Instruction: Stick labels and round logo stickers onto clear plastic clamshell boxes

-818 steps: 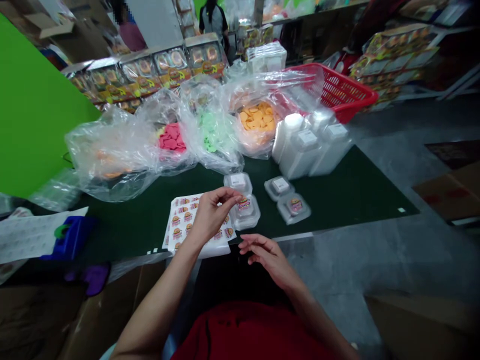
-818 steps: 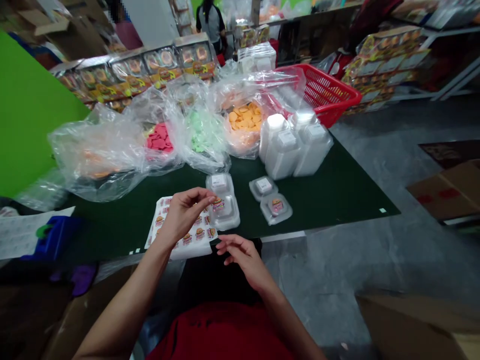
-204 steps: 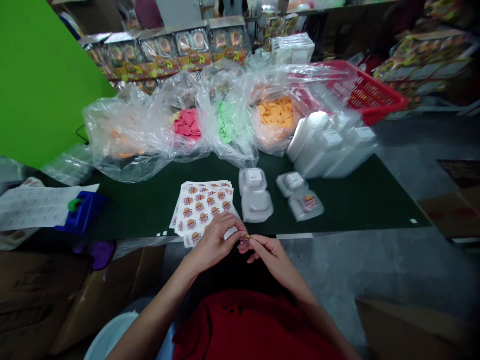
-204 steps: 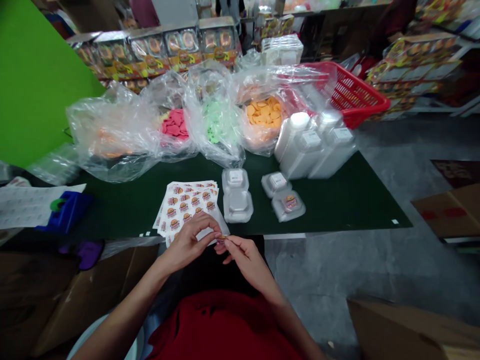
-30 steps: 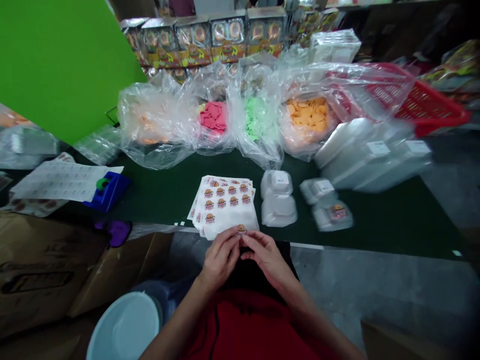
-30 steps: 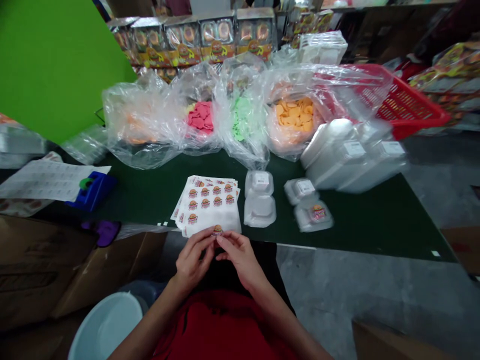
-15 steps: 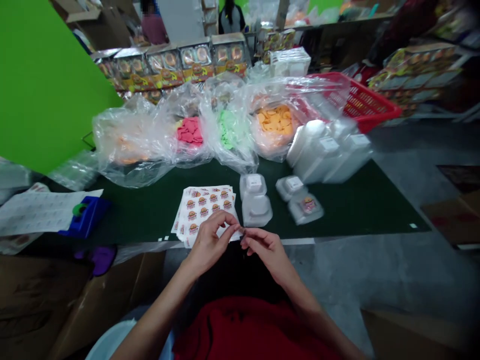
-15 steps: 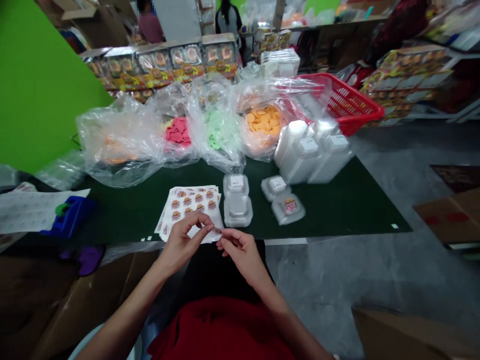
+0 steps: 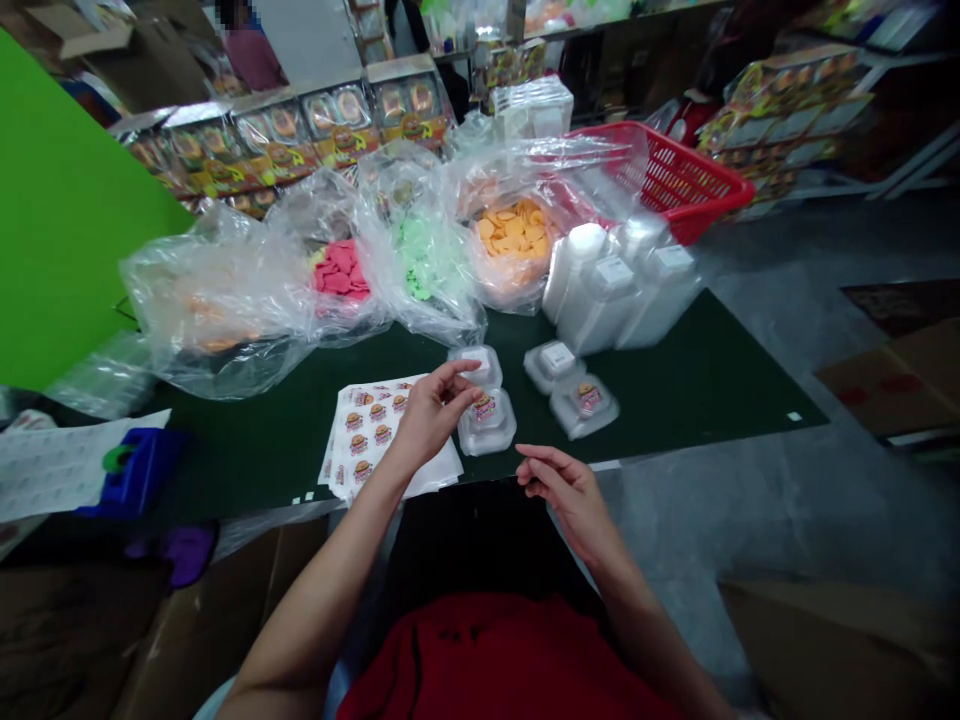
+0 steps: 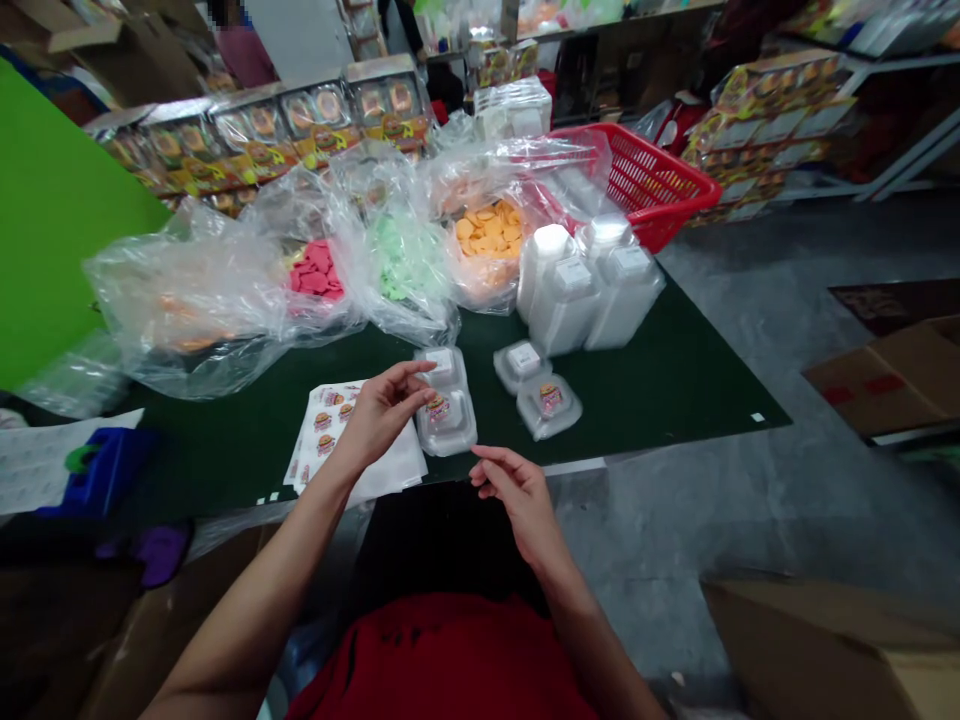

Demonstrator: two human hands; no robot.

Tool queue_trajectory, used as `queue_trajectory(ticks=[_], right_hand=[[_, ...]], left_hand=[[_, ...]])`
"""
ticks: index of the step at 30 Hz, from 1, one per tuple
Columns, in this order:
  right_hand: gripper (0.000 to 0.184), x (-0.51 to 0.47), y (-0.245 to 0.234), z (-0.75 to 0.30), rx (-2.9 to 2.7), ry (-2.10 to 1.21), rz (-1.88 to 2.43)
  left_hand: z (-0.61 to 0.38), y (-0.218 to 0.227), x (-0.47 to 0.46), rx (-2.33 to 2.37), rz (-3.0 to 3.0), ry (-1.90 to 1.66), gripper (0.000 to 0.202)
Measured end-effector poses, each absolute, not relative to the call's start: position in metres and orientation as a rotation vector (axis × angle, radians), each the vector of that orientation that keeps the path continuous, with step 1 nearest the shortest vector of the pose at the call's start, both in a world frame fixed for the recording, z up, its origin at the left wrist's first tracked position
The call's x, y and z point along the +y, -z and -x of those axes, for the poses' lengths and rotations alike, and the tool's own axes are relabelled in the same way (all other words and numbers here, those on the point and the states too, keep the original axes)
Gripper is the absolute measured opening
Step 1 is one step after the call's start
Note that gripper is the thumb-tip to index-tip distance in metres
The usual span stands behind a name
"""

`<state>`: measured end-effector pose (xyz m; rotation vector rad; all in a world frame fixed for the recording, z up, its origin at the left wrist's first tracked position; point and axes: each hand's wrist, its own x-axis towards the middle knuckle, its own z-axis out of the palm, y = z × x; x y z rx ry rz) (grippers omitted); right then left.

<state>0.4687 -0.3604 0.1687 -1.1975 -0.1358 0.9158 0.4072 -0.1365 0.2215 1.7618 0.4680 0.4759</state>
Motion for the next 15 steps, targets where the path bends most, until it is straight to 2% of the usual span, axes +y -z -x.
queue_trajectory(ticks=[8,15], right_hand=[[0.030,-0.356,-0.169,-0.472,-0.149,-0.892,1.196],[0.027,-0.353,-0.170,-0.477,-0.214,-0.821,1.239]], left_hand=[[-0.415,-0.216,-0.126,0.430,-1.752,-0.336,0.054],[-0.420,-0.211,-0.121,0.409,-1.806,-0.301,0.050]])
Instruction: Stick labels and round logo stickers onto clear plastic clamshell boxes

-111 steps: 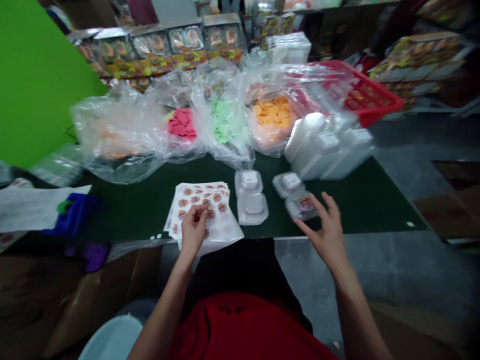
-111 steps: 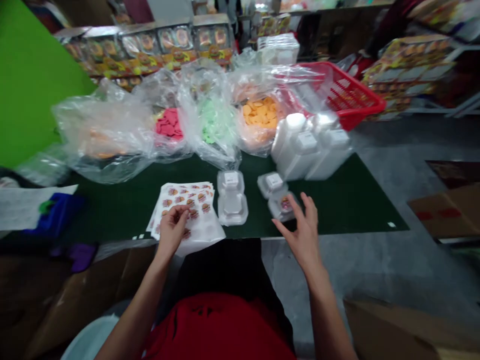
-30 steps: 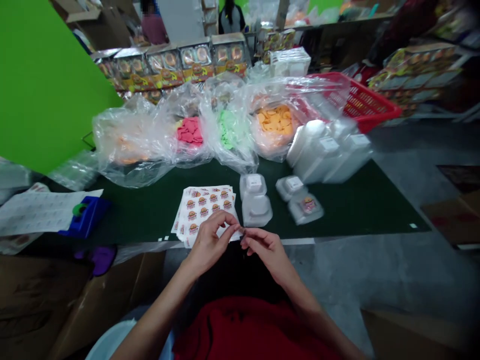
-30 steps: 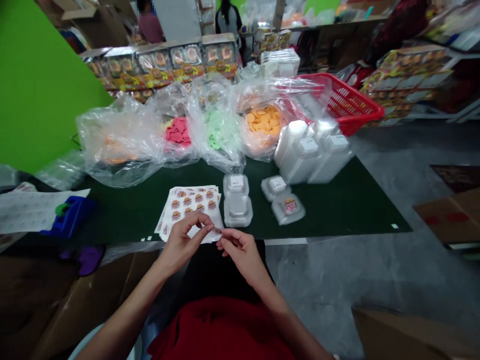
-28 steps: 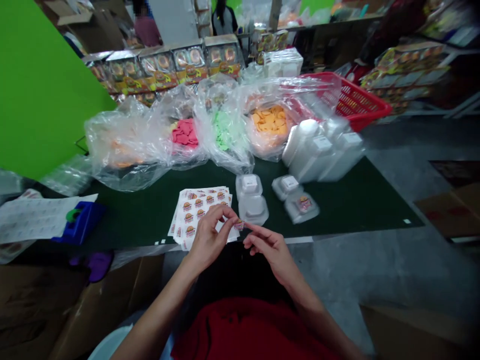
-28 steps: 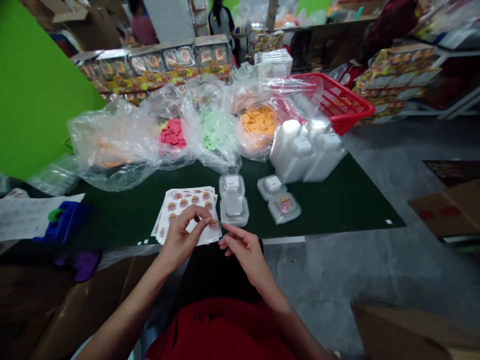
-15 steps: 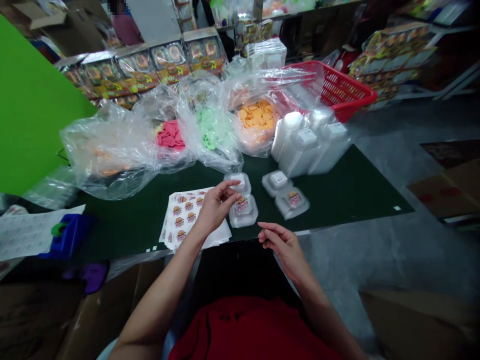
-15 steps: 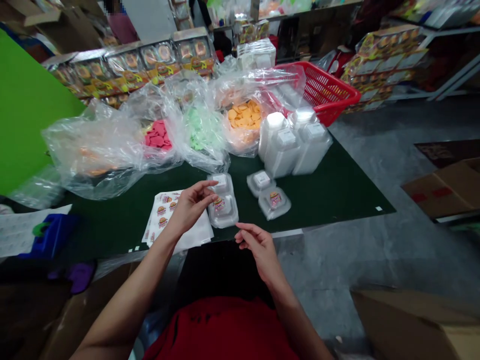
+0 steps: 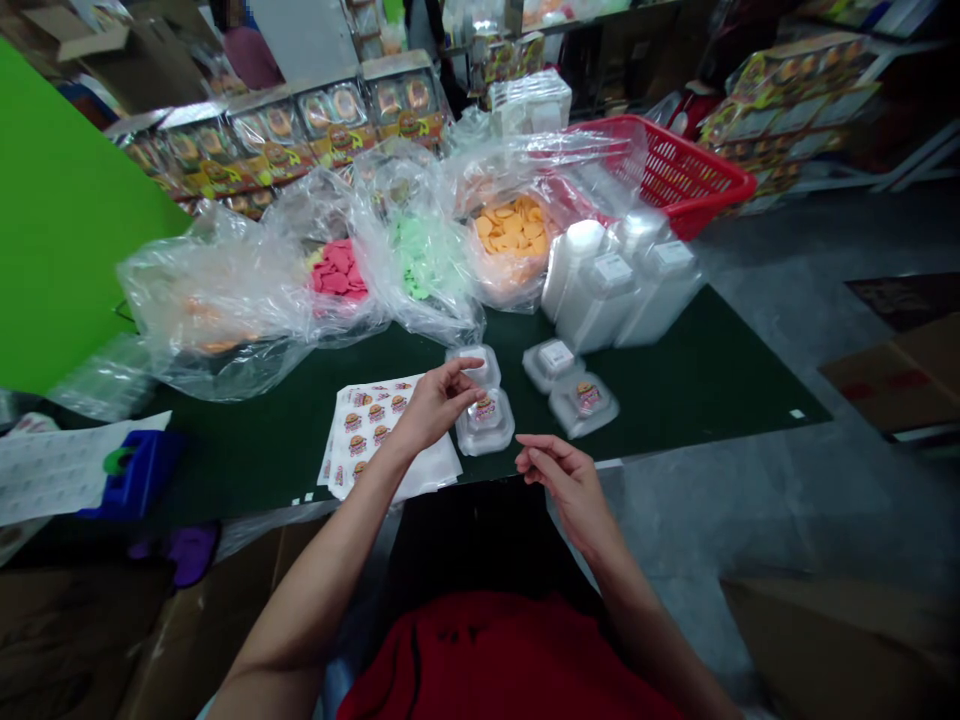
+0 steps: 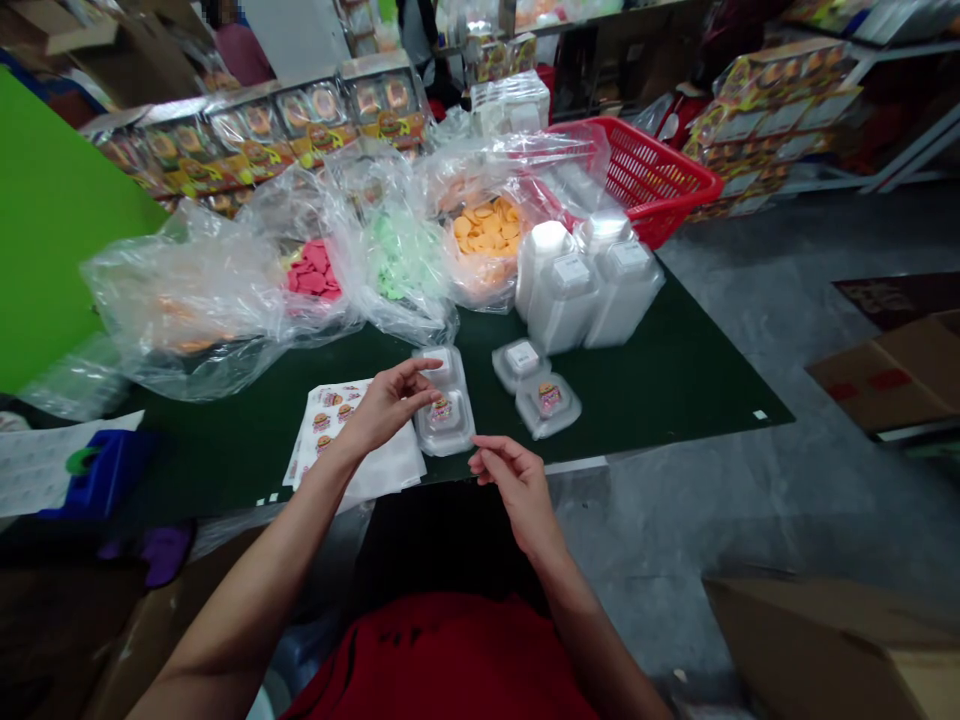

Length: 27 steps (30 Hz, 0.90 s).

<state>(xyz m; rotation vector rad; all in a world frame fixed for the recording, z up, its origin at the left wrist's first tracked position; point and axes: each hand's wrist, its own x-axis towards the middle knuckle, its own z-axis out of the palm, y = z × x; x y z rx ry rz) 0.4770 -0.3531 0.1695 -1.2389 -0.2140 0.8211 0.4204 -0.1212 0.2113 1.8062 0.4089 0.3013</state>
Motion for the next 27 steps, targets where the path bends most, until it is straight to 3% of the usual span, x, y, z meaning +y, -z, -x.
queue_trajectory(ticks=[11,17,22,27], right_hand=[[0.038,-0.319,-0.176,-0.479,-1.043,-0.233,1.808],[0.032,-0.314,-0.174,-0.473,-0.993,-0.143,1.893],[0.084,-0.284,-0.165,-0.462,-0.961,-0.074,2.055],[0.092,-0.271,-0.151,-0.459,-0.902,-0.154,1.983]], left_hand=[[-0.413,-0.205,-0.131,0.475,-2.103,-0.402,0.039],[-0.404,-0.189,-0.146,0.601,-2.240,-0.802,0.064],[-0.379,-0.174,-0.145,0.767,-1.986,-0.910,0.049],[-0.341,-0.154,-0.145,0.897,-1.808,-0.860,0.044]])
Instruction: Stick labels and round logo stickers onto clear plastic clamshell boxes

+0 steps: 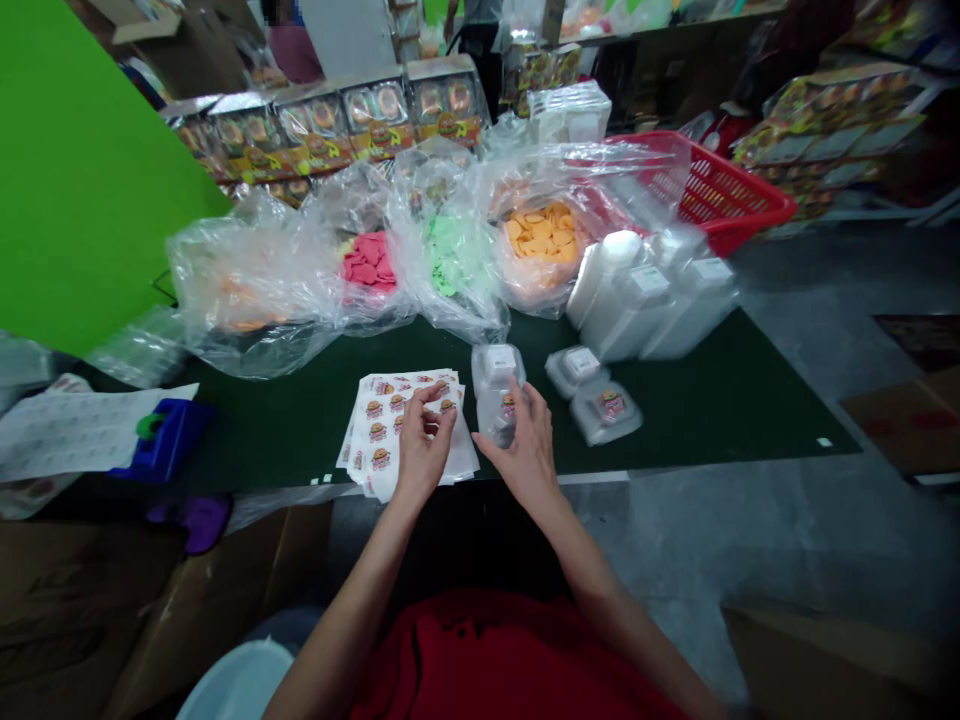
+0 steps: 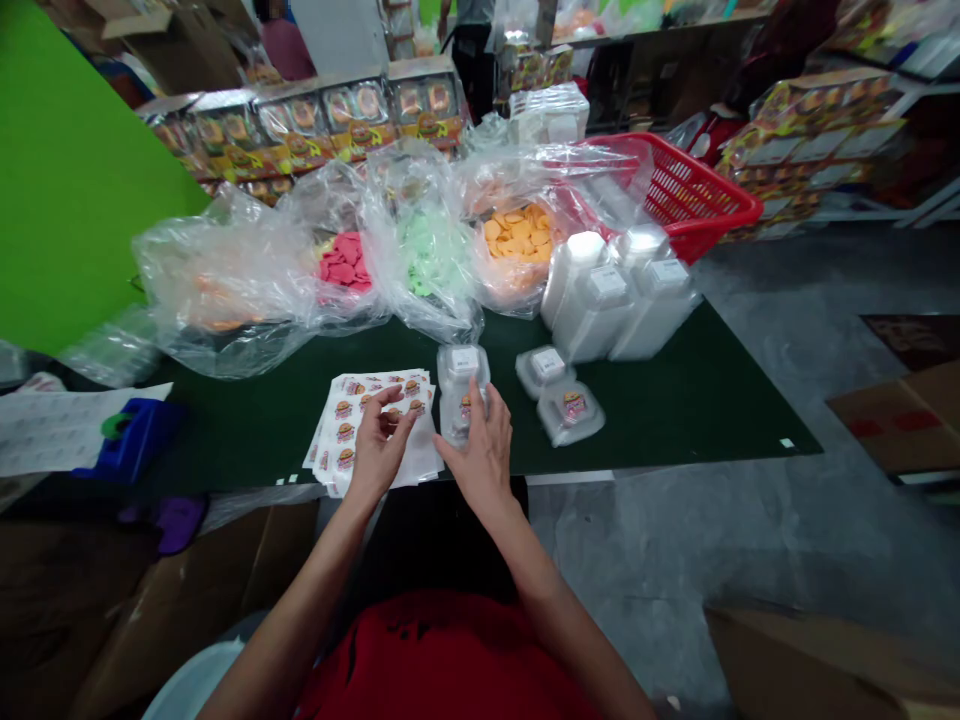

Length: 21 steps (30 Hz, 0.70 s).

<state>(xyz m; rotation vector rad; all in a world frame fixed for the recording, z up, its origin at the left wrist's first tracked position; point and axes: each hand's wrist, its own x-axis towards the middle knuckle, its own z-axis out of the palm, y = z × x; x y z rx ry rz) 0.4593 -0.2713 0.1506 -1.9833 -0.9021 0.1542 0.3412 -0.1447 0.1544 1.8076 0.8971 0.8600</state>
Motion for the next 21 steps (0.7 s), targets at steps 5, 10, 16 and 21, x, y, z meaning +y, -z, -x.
queue_trajectory(ticks=[5,10,16,21], right_hand=[[0.087,-0.283,-0.154,-0.471,-0.770,-0.345,1.750],[0.082,-0.288,-0.160,-0.479,-0.680,-0.432,1.629],[0.083,-0.288,-0.160,-0.480,-0.660,-0.482,1.542],[0.080,-0.287,-0.163,-0.480,-0.665,-0.455,1.541]], left_hand=[[-0.319,-0.136,-0.143,0.983,-1.712,-0.797,0.037],[-0.322,-0.138,-0.150,0.910,-1.760,-0.799,0.025],[-0.346,-0.171,-0.175,0.648,-2.056,-0.919,0.033],[-0.363,-0.175,-0.176,0.543,-2.170,-0.921,0.031]])
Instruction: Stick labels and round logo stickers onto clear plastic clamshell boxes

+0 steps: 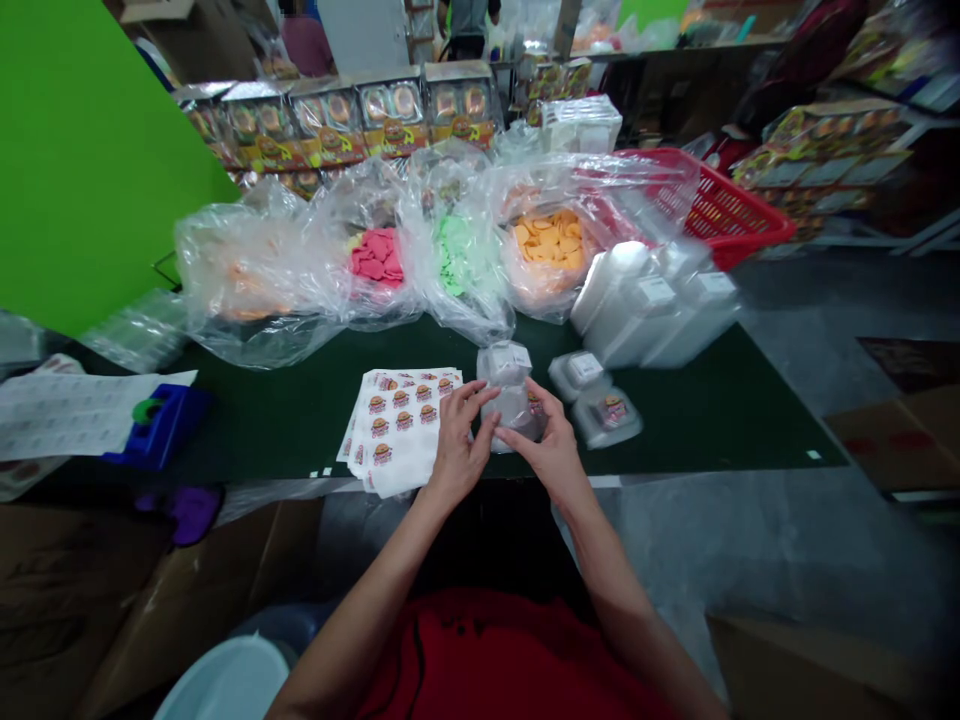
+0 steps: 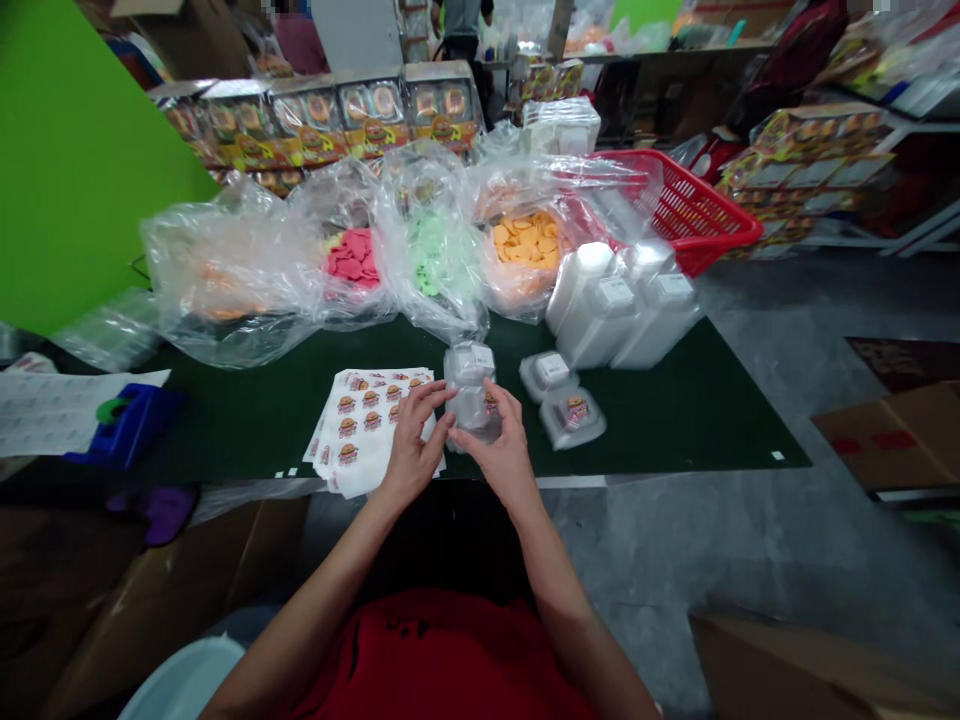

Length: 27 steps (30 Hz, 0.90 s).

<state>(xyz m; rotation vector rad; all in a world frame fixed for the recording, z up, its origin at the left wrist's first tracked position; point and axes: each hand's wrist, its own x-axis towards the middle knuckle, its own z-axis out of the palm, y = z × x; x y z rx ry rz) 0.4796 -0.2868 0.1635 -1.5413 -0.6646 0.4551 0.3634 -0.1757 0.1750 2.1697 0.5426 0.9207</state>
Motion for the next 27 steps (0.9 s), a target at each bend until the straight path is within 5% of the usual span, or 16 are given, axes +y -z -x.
queue_trajectory(ticks=[5,10,15,20,27], right_hand=[[0.068,-0.288,-0.165,-0.480,-0.710,-0.415,1.595],[0.067,-0.285,-0.166,-0.483,-0.647,-0.412,1.583],[0.071,-0.299,-0.181,-0.499,-0.708,-0.286,1.545],[0.069,-0.349,-0.182,-0.542,-0.868,-0.025,1.875],[0.077,-0.376,-0.139,-0.597,-1.102,-0.184,2.228]], left_hand=[[-0.369,-0.163,-0.168,0.589,-2.155,-0.872,0.026],[-0.373,-0.160,-0.166,0.647,-2.145,-0.880,0.043],[-0.375,-0.158,-0.164,0.660,-2.205,-0.808,0.026],[-0.369,-0.156,-0.159,0.720,-2.161,-0.880,0.024],[-0.340,-0.157,-0.149,0.824,-2.054,-0.895,0.023]])
